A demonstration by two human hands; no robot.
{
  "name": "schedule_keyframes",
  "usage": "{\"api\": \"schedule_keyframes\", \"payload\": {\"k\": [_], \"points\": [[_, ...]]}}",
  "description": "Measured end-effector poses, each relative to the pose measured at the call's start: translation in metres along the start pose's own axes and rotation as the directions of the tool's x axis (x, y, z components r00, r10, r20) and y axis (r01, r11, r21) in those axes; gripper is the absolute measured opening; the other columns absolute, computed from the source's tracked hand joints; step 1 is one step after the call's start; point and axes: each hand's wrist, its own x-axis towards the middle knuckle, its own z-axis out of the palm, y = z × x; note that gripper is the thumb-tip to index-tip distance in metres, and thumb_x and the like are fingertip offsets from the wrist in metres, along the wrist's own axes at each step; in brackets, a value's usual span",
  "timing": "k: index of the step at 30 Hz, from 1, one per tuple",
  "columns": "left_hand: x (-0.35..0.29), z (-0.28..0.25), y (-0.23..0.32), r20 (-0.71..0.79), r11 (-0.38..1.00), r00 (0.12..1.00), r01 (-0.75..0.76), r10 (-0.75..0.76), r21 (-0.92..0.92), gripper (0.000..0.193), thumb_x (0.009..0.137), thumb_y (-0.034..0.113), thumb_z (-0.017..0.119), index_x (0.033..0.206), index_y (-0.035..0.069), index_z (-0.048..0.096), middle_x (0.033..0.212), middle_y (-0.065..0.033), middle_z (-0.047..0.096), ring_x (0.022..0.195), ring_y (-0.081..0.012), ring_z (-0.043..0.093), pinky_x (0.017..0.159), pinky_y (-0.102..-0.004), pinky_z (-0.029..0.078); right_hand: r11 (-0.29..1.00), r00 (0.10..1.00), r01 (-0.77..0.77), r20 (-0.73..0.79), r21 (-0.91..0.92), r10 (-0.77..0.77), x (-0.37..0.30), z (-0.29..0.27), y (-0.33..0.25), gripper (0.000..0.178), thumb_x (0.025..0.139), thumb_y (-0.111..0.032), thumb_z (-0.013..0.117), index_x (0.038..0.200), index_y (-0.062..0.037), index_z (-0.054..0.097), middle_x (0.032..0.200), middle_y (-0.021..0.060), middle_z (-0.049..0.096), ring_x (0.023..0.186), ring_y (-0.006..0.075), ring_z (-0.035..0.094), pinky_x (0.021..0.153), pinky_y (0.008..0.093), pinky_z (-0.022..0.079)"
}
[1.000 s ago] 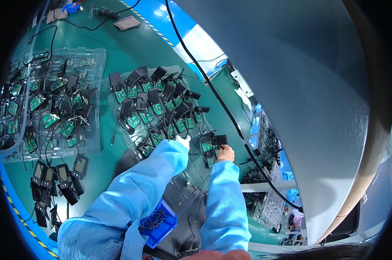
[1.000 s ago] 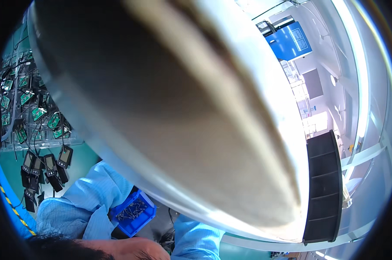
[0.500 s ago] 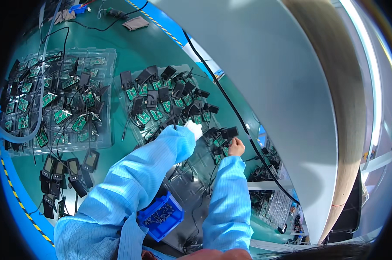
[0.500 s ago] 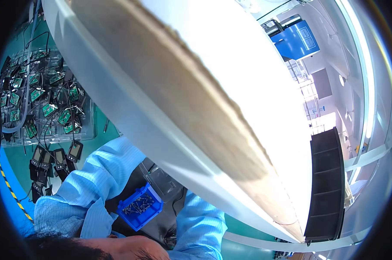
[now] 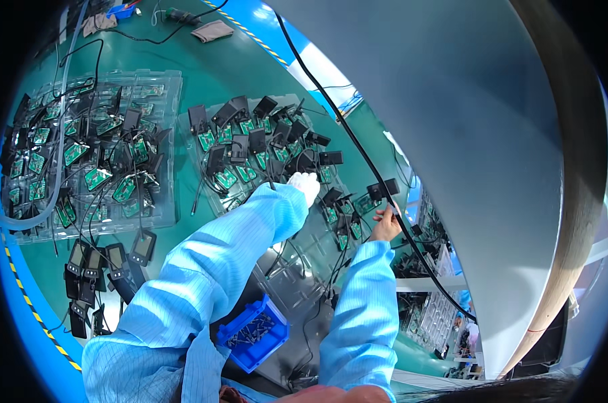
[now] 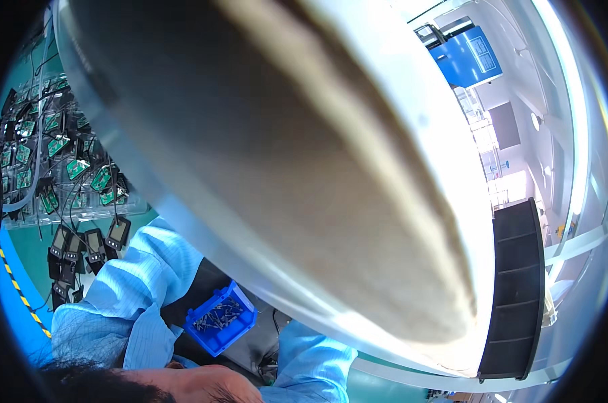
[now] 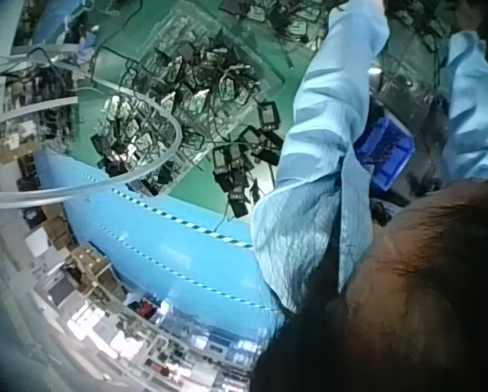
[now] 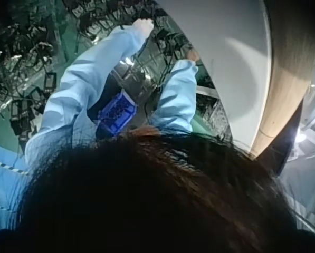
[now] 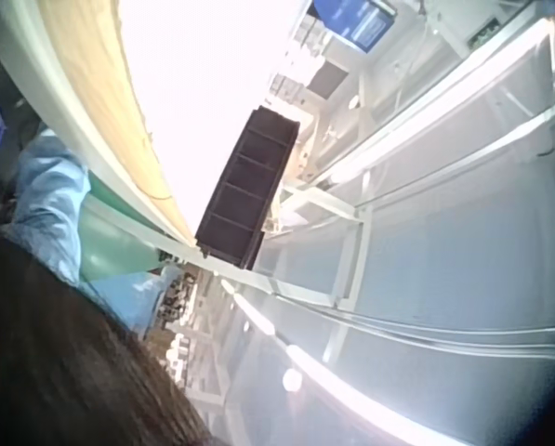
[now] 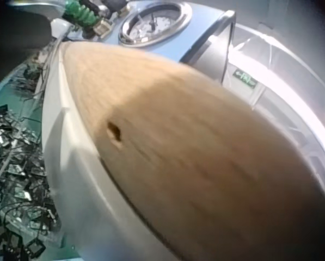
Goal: Assembling electronic components using a power tool on a production floor.
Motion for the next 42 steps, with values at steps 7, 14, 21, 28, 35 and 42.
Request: {"api": "schedule_keyframes", "payload": {"k": [7, 14, 21, 28, 35, 42], "points": [[0.01, -0.012, -0.007, -0.065, 0.927, 0.97, 0.204, -0.236, -0.313, 0.02, 0.071, 0.009, 0.053, 0.089, 0.003, 0.059, 0.096, -0.0141, 0.055, 0.092, -0.027, 0.057, 0.079, -0.0368, 0.046, 0.99, 0.933, -0.127, 0.333, -0.056, 0.138, -0.022, -0.008, 0.014, 0.014, 0.085, -0.007, 0.054, 0.095, -0.0017, 0.062, 0.072, 0.004, 0.059, 0.05, 0.0079, 0.052, 0.039, 0.0186, 0.04], [0.008, -0.015, -0.006, -0.046, 0.887, 0.961, 0.232, -0.272, -0.398, 0.022, 0.07, 0.009, 0.052, 0.09, 0.004, 0.058, 0.097, -0.0143, 0.056, 0.092, -0.0296, 0.056, 0.08, -0.0377, 0.045, 0.868, 0.821, -0.204, 0.404, -0.452, 0.403, -0.049, -0.002, 0.037, 0.014, 0.081, -0.008, 0.055, 0.091, -0.0026, 0.064, 0.054, 0.0019, 0.053, 0.043, 0.0073, 0.047, 0.039, 0.0212, 0.036], [0.005, -0.012, -0.008, -0.129, 0.915, 0.969, 0.15, -0.212, -0.375, 0.022, 0.068, 0.008, 0.053, 0.089, 0.006, 0.058, 0.094, -0.0133, 0.055, 0.092, -0.0287, 0.055, 0.079, -0.0385, 0.044, 0.873, 0.743, 0.086, 0.614, -0.481, 0.265, -0.051, 0.022, 0.033, 0.015, 0.08, -0.012, 0.057, 0.092, -0.0067, 0.065, 0.055, 0.0031, 0.055, 0.047, 0.009, 0.05, 0.044, 0.0233, 0.039], [-0.015, -0.008, -0.007, -0.081, 0.971, 0.996, -0.043, 0.024, -0.236, 0.035, 0.068, 0.008, 0.054, 0.103, 0.012, 0.055, 0.11, -0.0077, 0.048, 0.103, -0.0261, 0.045, 0.084, -0.0397, 0.037, 0.474, 0.516, 0.665, 0.814, -0.577, 0.268, -0.027, -0.001, 0.067, 0.032, 0.075, -0.013, 0.056, 0.106, -0.0145, 0.059, 0.089, 0.0139, 0.062, 0.086, 0.0296, 0.06, 0.074, 0.0381, 0.047], [-0.035, -0.046, -0.015, 0.008, 0.992, 1.0, 0.021, -0.02, -0.123, 0.04, 0.065, 0.009, 0.058, 0.105, 0.013, 0.055, 0.11, -0.007, 0.049, 0.106, -0.0264, 0.046, 0.084, -0.0392, 0.04, 0.297, 0.686, 0.521, 0.6, -0.8, 0.412, -0.06, -0.001, 0.056, 0.028, 0.081, -0.019, 0.051, 0.105, -0.0272, 0.06, 0.088, 0.0129, 0.063, 0.087, 0.0301, 0.059, 0.076, 0.0396, 0.047], [-0.083, -0.09, -0.052, 0.057, 0.975, 0.979, -0.19, 0.197, -0.117, 0.031, 0.07, 0.01, 0.053, 0.101, 0.01, 0.058, 0.099, -0.0124, 0.057, 0.092, -0.0312, 0.056, 0.076, -0.0388, 0.047, 0.398, 0.577, 0.767, 0.812, -0.503, -0.086, -0.078, -0.006, 0.087, 0.034, 0.072, -0.017, 0.063, 0.105, -0.0097, 0.059, 0.09, 0.0168, 0.059, 0.082, 0.0321, 0.058, 0.072, 0.041, 0.047]]}}
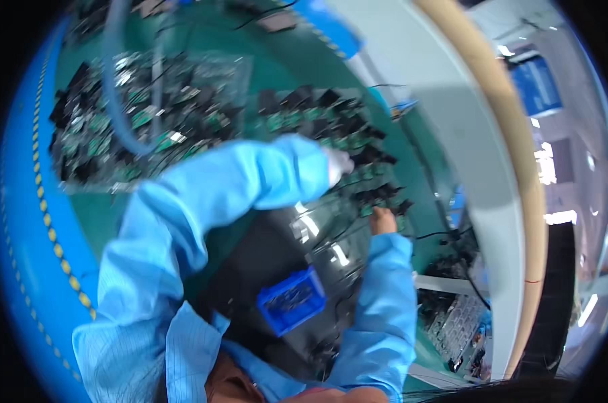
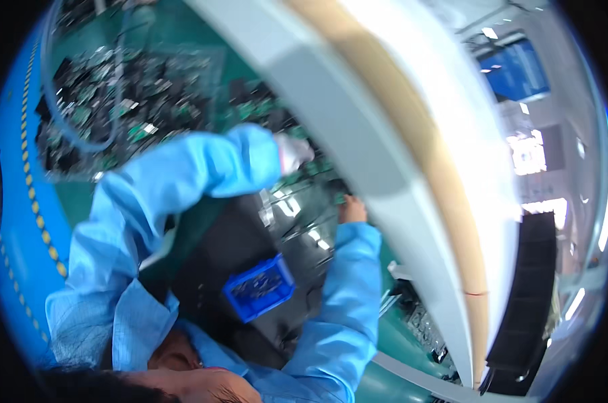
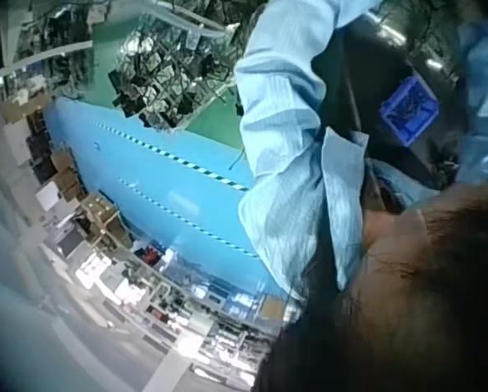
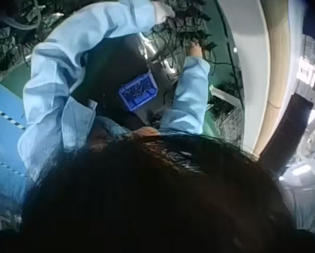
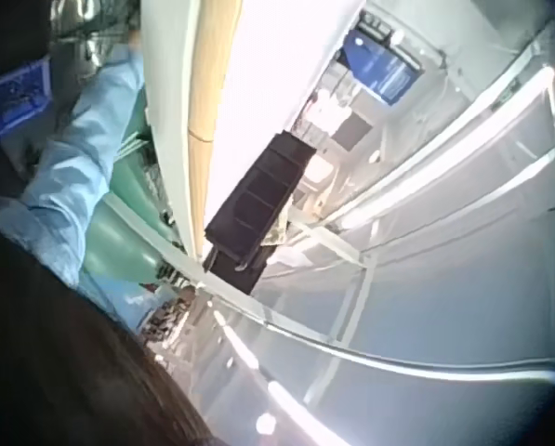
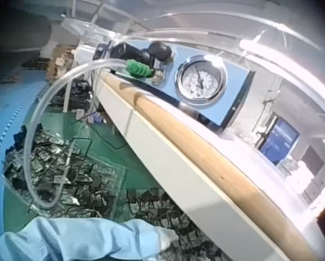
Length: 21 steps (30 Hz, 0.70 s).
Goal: Assembling electronic components using a power tool on a production floor.
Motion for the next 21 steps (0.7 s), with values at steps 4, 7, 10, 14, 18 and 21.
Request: {"api": "schedule_keyframes", "payload": {"k": [4, 7, 10, 14, 18, 21], "points": [[-0.132, -0.124, -0.03, -0.151, 0.99, 0.982, -0.124, 0.113, -0.071, 0.022, 0.074, 0.01, 0.054, 0.096, 0.006, 0.059, 0.093, -0.0106, 0.059, 0.087, -0.0296, 0.056, 0.075, -0.0366, 0.047, 0.931, 0.742, -0.092, 0.648, 0.353, -0.173, -0.01, -0.146, -0.147, 0.031, 0.074, -0.018, 0.062, 0.103, -0.0076, 0.059, 0.1, 0.0169, 0.057, 0.083, 0.0284, 0.059, 0.072, 0.0377, 0.046], [-0.247, -0.197, -0.039, -0.196, 0.997, 0.981, 0.025, -0.012, 0.068, 0.023, 0.075, 0.012, 0.056, 0.096, 0.003, 0.058, 0.093, -0.0127, 0.059, 0.085, -0.0297, 0.057, 0.074, -0.0352, 0.047, 0.706, 0.699, -0.13, 0.569, 0.696, -0.432, -0.045, -0.183, -0.251, 0.028, 0.076, -0.016, 0.061, 0.101, -0.004, 0.06, 0.092, 0.0172, 0.06, 0.082, 0.0286, 0.06, 0.071, 0.0362, 0.047], [-0.35, -0.233, -0.034, -0.164, 0.96, 0.946, 0.274, -0.279, -0.049, 0.023, 0.075, 0.011, 0.057, 0.096, 0.002, 0.058, 0.093, -0.0141, 0.059, 0.085, -0.0286, 0.058, 0.075, -0.0348, 0.047, 0.454, 0.558, -0.12, 0.438, 0.883, -0.705, -0.092, -0.177, -0.335, 0.031, 0.076, -0.017, 0.063, 0.102, -0.0012, 0.059, 0.093, 0.0173, 0.061, 0.085, 0.0269, 0.061, 0.074, 0.0342, 0.047], [-0.497, -0.22, -0.012, -0.137, 0.775, 0.778, 0.56, -0.614, -0.294, 0.026, 0.073, 0.011, 0.058, 0.097, 0.002, 0.059, 0.091, -0.0146, 0.06, 0.085, -0.0266, 0.059, 0.075, -0.034, 0.047, 0.485, 0.458, -0.383, 0.618, 0.786, -0.639, -0.144, -0.111, -0.429, 0.036, 0.076, -0.023, 0.065, 0.102, 0.0006, 0.059, 0.091, 0.0161, 0.062, 0.081, 0.0186, 0.06, 0.072, 0.0292, 0.047], [-0.591, -0.134, 0.016, 0.016, 0.557, 0.598, 0.756, -0.801, -0.345, 0.026, 0.075, 0.014, 0.057, 0.098, 0.002, 0.06, 0.092, -0.0154, 0.061, 0.088, -0.0272, 0.058, 0.078, -0.0321, 0.046, 0.605, 0.635, -0.372, 0.669, 0.704, -0.388, -0.179, -0.044, -0.508, 0.039, 0.076, -0.028, 0.064, 0.1, 0.0026, 0.057, 0.092, 0.0156, 0.063, 0.081, 0.0208, 0.061, 0.07, 0.0289, 0.048], [-0.608, -0.093, 0.048, 0.115, 0.396, 0.487, 0.807, -0.866, -0.438, 0.027, 0.077, 0.019, 0.055, 0.098, 0.003, 0.06, 0.094, -0.0158, 0.06, 0.09, -0.0272, 0.058, 0.08, -0.0321, 0.045, 0.662, 0.836, -0.49, 0.522, 0.567, 0.172, -0.187, 0.007, -0.555, 0.044, 0.072, -0.031, 0.065, 0.104, -0.0018, 0.054, 0.096, 0.0199, 0.057, 0.078, 0.0327, 0.06, 0.071, 0.0372, 0.047]]}}
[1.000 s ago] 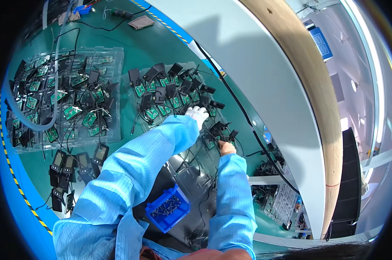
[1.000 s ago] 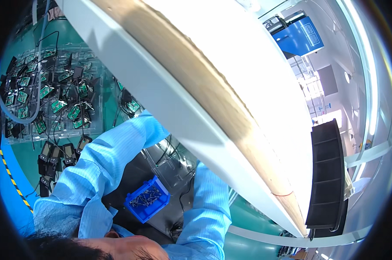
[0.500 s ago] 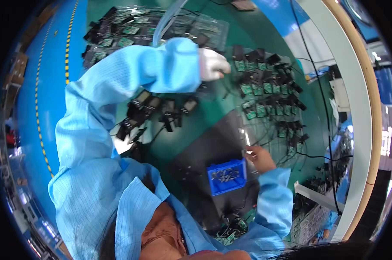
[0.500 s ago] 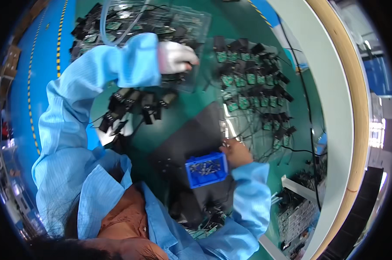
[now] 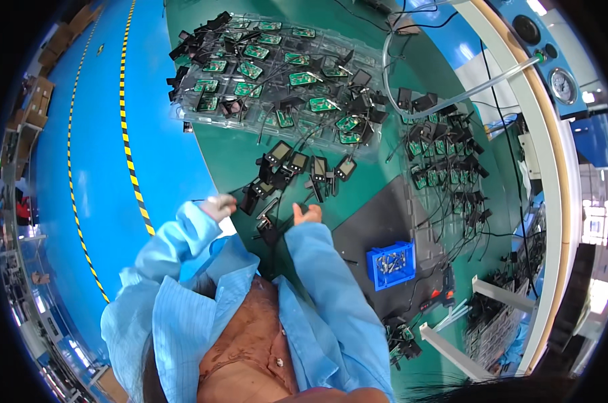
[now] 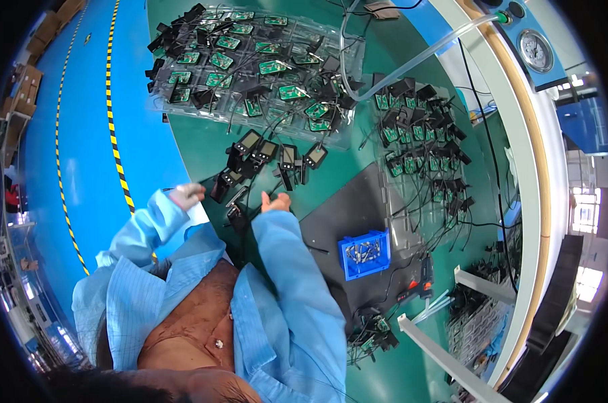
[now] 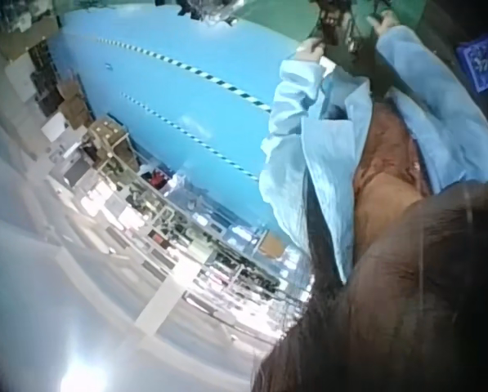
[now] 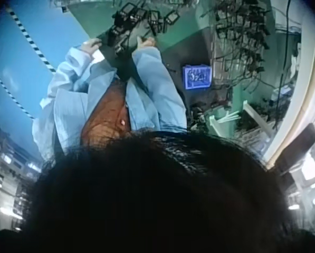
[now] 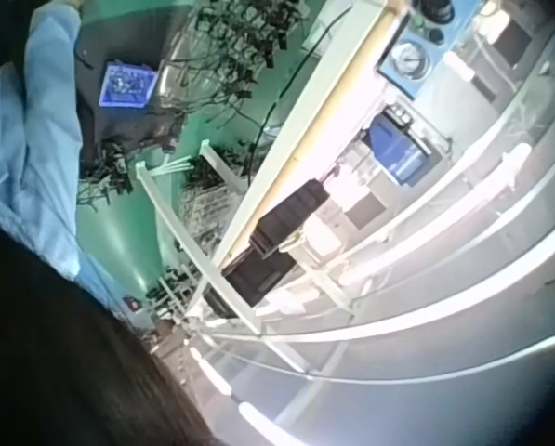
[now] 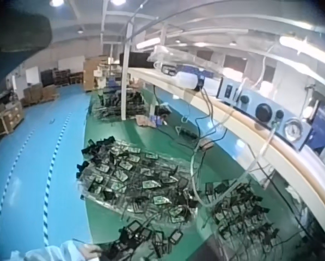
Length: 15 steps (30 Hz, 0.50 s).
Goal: Assembling electronic components using a power tool on a production floor.
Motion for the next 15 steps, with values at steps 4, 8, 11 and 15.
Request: {"api": "schedule_keyframes", "payload": {"k": [4, 8, 11, 15], "points": [[-0.019, 0.025, 0.016, 0.025, 0.992, 0.992, -0.121, 0.121, -0.021, 0.026, 0.077, 0.016, 0.054, 0.097, 0.002, 0.059, 0.091, -0.0147, 0.061, 0.082, -0.0282, 0.06, 0.074, -0.0331, 0.047, 0.046, 0.697, -0.453, 0.321, 0.891, 0.641, 0.01, -0.01, -0.059, 0.028, 0.071, -0.015, 0.061, 0.095, -0.0035, 0.052, 0.09, 0.0174, 0.054, 0.073, 0.0333, 0.056, 0.066, 0.0417, 0.046], [-0.017, 0.045, 0.01, -0.089, 0.985, 0.985, -0.156, 0.149, -0.073, 0.03, 0.072, 0.009, 0.058, 0.101, 0.004, 0.058, 0.091, -0.0121, 0.06, 0.08, -0.0259, 0.06, 0.069, -0.0313, 0.048, 0.973, 0.967, -0.204, -0.18, -0.112, 0.182, 0.002, -0.029, -0.05, 0.023, 0.07, -0.01, 0.059, 0.091, -0.0055, 0.051, 0.077, 0.0112, 0.056, 0.062, 0.0271, 0.055, 0.062, 0.0367, 0.045], [-0.018, 0.053, 0.017, -0.066, 0.863, 0.887, -0.426, 0.458, 0.271, 0.054, 0.06, 0.008, 0.064, 0.112, 0.014, 0.052, 0.111, -0.0091, 0.05, 0.083, -0.0272, 0.057, 0.066, -0.0352, 0.048, 0.927, 0.947, -0.288, -0.073, 0.241, 0.313, 0.003, -0.057, -0.011, 0.031, 0.075, -0.019, 0.056, 0.1, -0.0039, 0.045, 0.072, 0.008, 0.055, 0.058, 0.0208, 0.05, 0.054, 0.0334, 0.041], [-0.004, 0.071, 0.025, 0.166, 0.73, 0.852, -0.513, 0.496, 0.451, 0.059, 0.056, 0.008, 0.064, 0.112, 0.018, 0.049, 0.118, -0.0093, 0.044, 0.083, -0.0267, 0.055, 0.062, -0.0363, 0.046, 0.728, 0.864, -0.472, 0.426, 0.498, 0.269, -0.016, -0.117, -0.026, 0.024, 0.075, -0.029, 0.061, 0.078, -0.005, 0.059, 0.056, 0.0011, 0.049, 0.046, 0.0099, 0.043, 0.04, 0.0271, 0.032]]}}
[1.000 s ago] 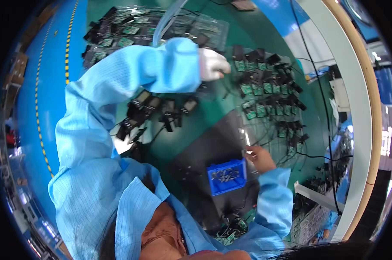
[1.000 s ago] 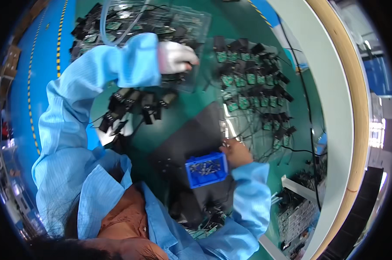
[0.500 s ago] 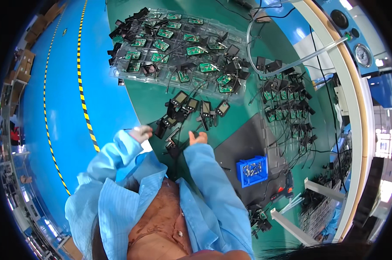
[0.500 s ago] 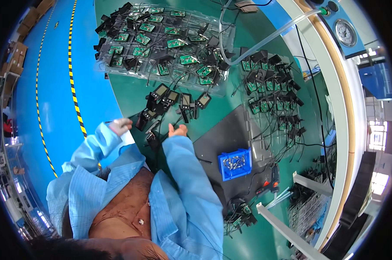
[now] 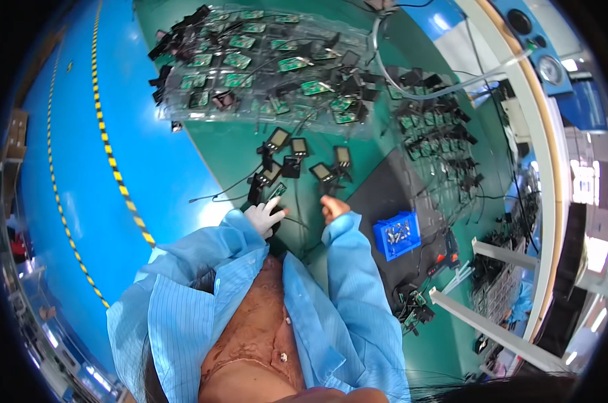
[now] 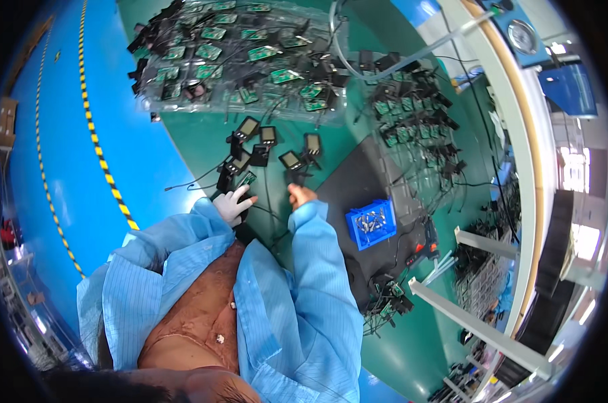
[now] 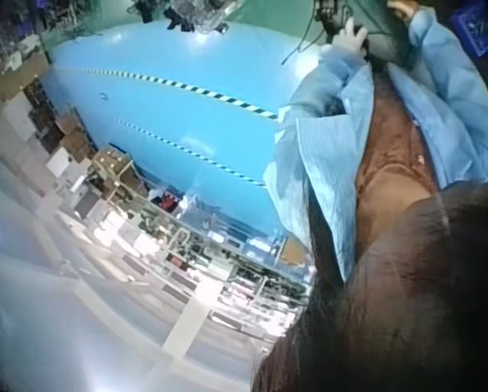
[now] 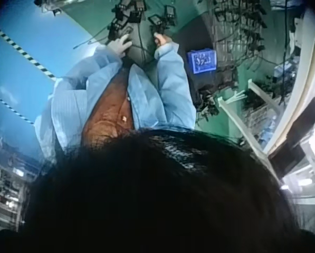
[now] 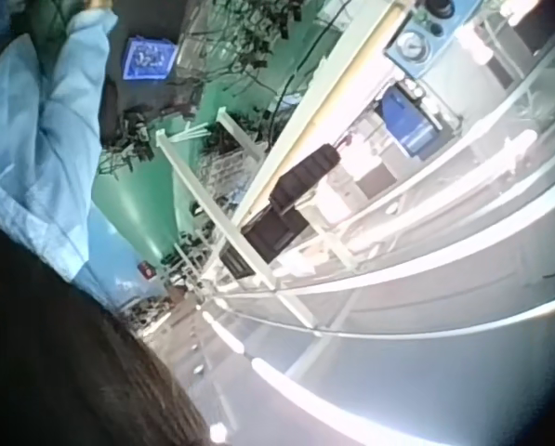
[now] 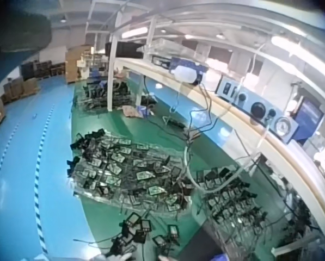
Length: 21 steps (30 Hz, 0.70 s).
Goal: Assembling electronic components using a power tool on a production floor.
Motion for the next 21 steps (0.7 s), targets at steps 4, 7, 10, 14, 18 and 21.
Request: {"api": "schedule_keyframes", "payload": {"k": [4, 7, 10, 14, 18, 21], "points": [[0.022, 0.037, -0.009, -0.078, 0.966, 0.995, -0.083, 0.065, -0.243, 0.047, 0.054, 0.007, 0.063, 0.098, 0.011, 0.049, 0.108, -0.0097, 0.048, 0.087, -0.029, 0.055, 0.069, -0.0358, 0.047, 0.881, 0.914, 0.373, -0.048, -0.291, -0.403, -0.004, 0.025, 0.067, 0.028, 0.084, -0.032, 0.054, 0.079, -0.0054, 0.061, 0.066, 0.0059, 0.058, 0.052, 0.0131, 0.052, 0.045, 0.0267, 0.041], [0.031, 0.002, 0.023, 0.015, 0.814, 0.998, 0.055, -0.057, -0.578, 0.051, 0.059, 0.007, 0.061, 0.108, 0.007, 0.045, 0.103, -0.0112, 0.052, 0.094, -0.0284, 0.055, 0.079, -0.0337, 0.046, 0.874, 0.873, 0.483, 0.043, 0.058, -0.486, -0.004, 0.037, 0.104, 0.031, 0.089, -0.031, 0.046, 0.087, -0.0034, 0.059, 0.078, 0.0129, 0.062, 0.05, 0.0146, 0.052, 0.044, 0.0253, 0.042], [0.038, -0.048, 0.045, 0.125, 0.489, 0.972, 0.208, -0.197, -0.847, 0.058, 0.064, -0.001, 0.059, 0.119, 0.002, 0.039, 0.105, -0.0111, 0.054, 0.098, -0.0167, 0.055, 0.081, -0.0259, 0.043, 0.896, 0.966, -0.069, 0.252, 0.439, -0.049, -0.083, 0.027, 0.008, 0.03, 0.089, -0.028, 0.046, 0.094, -0.0002, 0.055, 0.078, 0.014, 0.061, 0.044, 0.0121, 0.047, 0.039, 0.0222, 0.034], [0.083, -0.078, 0.065, 0.023, 0.477, 0.994, 0.073, -0.108, -0.876, 0.055, 0.07, -0.002, 0.056, 0.122, -0.001, 0.037, 0.104, -0.0097, 0.054, 0.099, -0.0145, 0.052, 0.083, -0.0253, 0.041, 0.88, 0.971, 0.108, 0.142, 0.462, -0.194, -0.129, -0.038, -0.052, 0.022, 0.087, -0.018, 0.049, 0.097, 0.0022, 0.053, 0.071, 0.0111, 0.059, 0.04, 0.0077, 0.039, 0.037, 0.0203, 0.027], [0.154, -0.091, 0.086, 0.006, 0.258, 0.987, -0.036, 0.161, -0.965, 0.051, 0.075, 0.0, 0.054, 0.123, -0.003, 0.036, 0.109, -0.0094, 0.052, 0.106, -0.0157, 0.047, 0.09, -0.0288, 0.037, 0.926, 0.96, 0.262, 0.022, 0.273, -0.278, -0.169, -0.098, -0.117, 0.019, 0.081, -0.006, 0.056, 0.096, 0.0056, 0.057, 0.069, 0.0084, 0.058, 0.042, 0.007, 0.04, 0.039, 0.0197, 0.029], [0.22, -0.08, 0.123, -0.136, -0.098, 0.96, -0.115, 0.244, -0.988, 0.052, 0.079, 0.006, 0.06, 0.124, -0.003, 0.035, 0.115, -0.0098, 0.048, 0.107, -0.0177, 0.047, 0.091, -0.03, 0.036, 0.961, 0.961, 0.267, -0.094, 0.074, -0.26, -0.184, -0.152, -0.148, 0.016, 0.079, -0.008, 0.06, 0.089, 0.0048, 0.059, 0.064, 0.0055, 0.056, 0.042, 0.0054, 0.04, 0.039, 0.0182, 0.027]]}}
